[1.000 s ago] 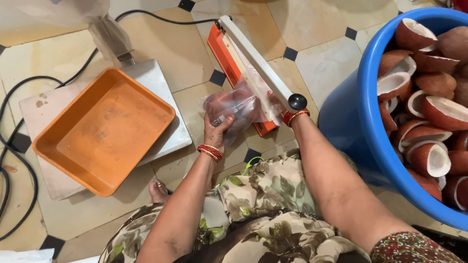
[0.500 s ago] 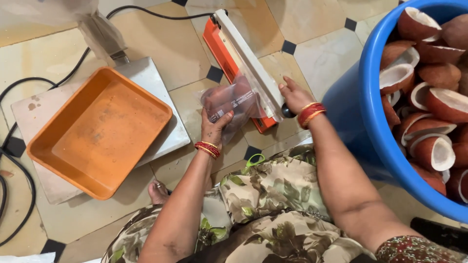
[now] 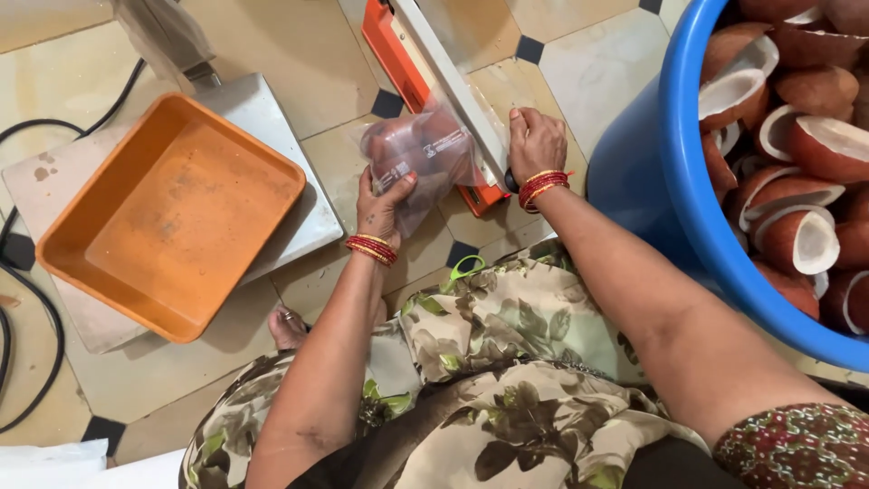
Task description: The person places coconut halves into a plastic bag by hand, weighs the bag on a scale, cuts the plastic with scissors, and seals the package using a heat sealer.
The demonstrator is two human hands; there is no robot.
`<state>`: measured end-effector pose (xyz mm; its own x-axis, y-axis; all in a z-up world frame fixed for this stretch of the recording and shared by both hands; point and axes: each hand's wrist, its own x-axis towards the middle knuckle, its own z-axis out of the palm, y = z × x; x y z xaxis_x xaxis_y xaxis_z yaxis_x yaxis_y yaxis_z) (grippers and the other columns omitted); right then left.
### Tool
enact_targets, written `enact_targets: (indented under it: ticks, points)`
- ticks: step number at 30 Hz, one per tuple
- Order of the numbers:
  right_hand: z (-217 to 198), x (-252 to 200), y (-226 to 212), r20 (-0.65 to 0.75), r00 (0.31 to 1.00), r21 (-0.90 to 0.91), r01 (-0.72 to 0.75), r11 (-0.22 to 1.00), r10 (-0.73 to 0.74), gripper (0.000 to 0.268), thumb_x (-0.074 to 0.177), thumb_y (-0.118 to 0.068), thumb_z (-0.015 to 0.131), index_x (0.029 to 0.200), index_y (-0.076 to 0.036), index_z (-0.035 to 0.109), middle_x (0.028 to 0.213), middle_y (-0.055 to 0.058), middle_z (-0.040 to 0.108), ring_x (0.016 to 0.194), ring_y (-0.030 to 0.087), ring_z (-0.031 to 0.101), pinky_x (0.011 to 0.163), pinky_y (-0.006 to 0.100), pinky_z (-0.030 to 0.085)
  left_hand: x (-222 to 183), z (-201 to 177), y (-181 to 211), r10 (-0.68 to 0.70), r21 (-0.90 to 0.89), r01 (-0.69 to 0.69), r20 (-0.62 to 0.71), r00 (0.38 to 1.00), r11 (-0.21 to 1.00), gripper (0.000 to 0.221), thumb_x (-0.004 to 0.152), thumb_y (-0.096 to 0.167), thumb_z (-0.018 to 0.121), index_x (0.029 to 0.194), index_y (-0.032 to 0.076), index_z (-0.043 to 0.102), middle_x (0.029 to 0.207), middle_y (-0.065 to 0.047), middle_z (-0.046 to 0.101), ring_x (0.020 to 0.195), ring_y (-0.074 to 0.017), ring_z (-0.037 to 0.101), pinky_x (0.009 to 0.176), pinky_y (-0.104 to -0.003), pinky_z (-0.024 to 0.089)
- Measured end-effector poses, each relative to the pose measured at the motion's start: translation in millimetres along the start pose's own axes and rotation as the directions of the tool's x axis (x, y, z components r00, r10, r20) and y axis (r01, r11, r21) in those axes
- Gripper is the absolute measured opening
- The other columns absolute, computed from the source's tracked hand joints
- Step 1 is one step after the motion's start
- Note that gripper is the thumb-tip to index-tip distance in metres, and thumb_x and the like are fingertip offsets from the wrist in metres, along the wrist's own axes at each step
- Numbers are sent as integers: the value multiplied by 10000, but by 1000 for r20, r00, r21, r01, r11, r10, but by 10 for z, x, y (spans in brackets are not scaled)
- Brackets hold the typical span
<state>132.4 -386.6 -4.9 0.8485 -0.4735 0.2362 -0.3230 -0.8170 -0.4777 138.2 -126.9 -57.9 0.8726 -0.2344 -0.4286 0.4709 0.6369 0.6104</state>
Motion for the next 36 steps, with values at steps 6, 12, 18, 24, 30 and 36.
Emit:
enact_targets:
  ticks: [6,12,18,24,30,36]
  points:
    - [44,12,63,-9,1000,33,-24,999,24,387,1035,-375,532,1099,-61,748,1042,202,726,1065,383,603,987,470,438,-53,17,75,-74,0,74,-17,997,997,944,739,91,850,1525,78,329,1261,-142,637,1131,-298,675,949,-425,606]
    - [79,25,114,-5,1000,53,-22,998,22,390,1035,-376,534,1085,-55,749,1035,203,732,1078,378,608,997,467,432,16,-67,8,-95,37,95,14,995,995,771,793,144,841,1470,53,484,1205,-114,655,1088,-268,661,913,-422,585]
    - [109,39,138,16,998,39,-53,998,53,395,1029,-385,530,1081,-60,750,1036,203,723,1071,396,592,980,481,428,163,-236,-156,-80,-60,90,163,983,994,634,844,50,828,1388,15,504,1244,-111,648,1158,-245,660,1030,-399,582]
    - [124,49,195,-9,1000,28,-23,999,23,409,1025,-399,533,1035,-61,763,988,206,722,1022,416,591,936,500,435,-16,-57,25,-121,-16,126,173,977,992,655,825,45,799,1400,46,484,1251,-81,650,1169,-229,652,1031,-402,566]
    - [16,144,114,0,997,55,-80,995,81,448,1027,-443,537,962,-74,783,862,214,723,862,411,668,823,492,508,-32,-44,14,-87,-30,96,230,969,995,675,835,22,792,1431,56,478,1252,-74,644,1149,-229,645,1005,-385,554]
    - [-652,239,-471,-141,988,568,30,823,61,212,1006,-224,630,1065,-46,728,977,124,775,910,280,705,827,359,545,51,-44,-109,16,48,-26,202,979,998,613,856,47,816,1398,5,531,1231,-60,674,1138,-200,640,995,-334,548]
